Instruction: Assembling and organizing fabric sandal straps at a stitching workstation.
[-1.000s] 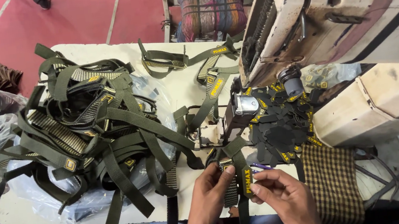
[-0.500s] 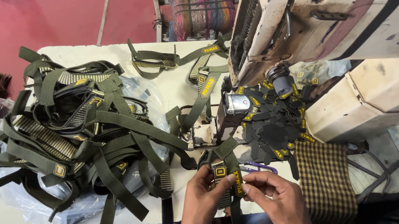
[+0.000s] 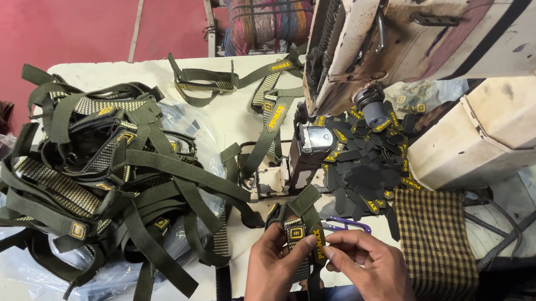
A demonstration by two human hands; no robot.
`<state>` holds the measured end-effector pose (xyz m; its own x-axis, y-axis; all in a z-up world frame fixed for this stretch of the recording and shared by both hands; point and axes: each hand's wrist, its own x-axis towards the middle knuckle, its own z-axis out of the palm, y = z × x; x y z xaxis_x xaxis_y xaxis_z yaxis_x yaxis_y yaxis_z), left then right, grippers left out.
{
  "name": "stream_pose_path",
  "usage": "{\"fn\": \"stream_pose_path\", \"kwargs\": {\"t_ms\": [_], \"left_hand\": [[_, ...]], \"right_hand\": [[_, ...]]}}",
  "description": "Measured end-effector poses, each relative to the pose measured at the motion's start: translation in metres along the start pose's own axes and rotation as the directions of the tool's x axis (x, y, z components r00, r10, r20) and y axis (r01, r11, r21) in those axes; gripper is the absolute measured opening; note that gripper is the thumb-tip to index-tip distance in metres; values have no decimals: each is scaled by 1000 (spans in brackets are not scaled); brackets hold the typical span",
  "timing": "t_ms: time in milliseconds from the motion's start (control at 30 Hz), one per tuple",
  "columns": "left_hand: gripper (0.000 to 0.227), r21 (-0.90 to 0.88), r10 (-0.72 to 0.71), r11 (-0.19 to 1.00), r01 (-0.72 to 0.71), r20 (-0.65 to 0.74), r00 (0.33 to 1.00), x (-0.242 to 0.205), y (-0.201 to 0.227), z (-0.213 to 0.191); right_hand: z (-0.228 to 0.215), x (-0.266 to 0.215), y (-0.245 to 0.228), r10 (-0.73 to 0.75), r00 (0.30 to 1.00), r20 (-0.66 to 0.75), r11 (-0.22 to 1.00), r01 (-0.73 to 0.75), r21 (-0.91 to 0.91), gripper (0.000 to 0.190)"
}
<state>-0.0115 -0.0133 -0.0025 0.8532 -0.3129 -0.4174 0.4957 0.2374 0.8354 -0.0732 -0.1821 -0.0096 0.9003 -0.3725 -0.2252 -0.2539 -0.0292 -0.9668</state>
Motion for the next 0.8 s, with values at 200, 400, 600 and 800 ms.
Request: {"fn": "stream_pose_path", "kwargs": {"t_ms": [200, 400, 600, 800], "left_hand": [[21, -53, -2, 999, 1, -15, 1000, 1, -1, 1], [22, 30, 46, 999, -44, -95, 994, -2, 4, 1], [23, -44, 103, 993, -108, -116, 988, 6, 13, 1], [24, 101, 172, 983, -156, -182, 968, 29, 63, 13]], "right_hand": [[2, 0, -1, -9, 1000, -30, 999, 7, -41, 25], [2, 5, 4, -132, 986, 98, 956, 152, -251, 36], [6, 18, -3, -116, 988, 106, 991, 122, -48, 23], [23, 49, -54, -174, 974, 144, 982, 182, -45, 28]]}}
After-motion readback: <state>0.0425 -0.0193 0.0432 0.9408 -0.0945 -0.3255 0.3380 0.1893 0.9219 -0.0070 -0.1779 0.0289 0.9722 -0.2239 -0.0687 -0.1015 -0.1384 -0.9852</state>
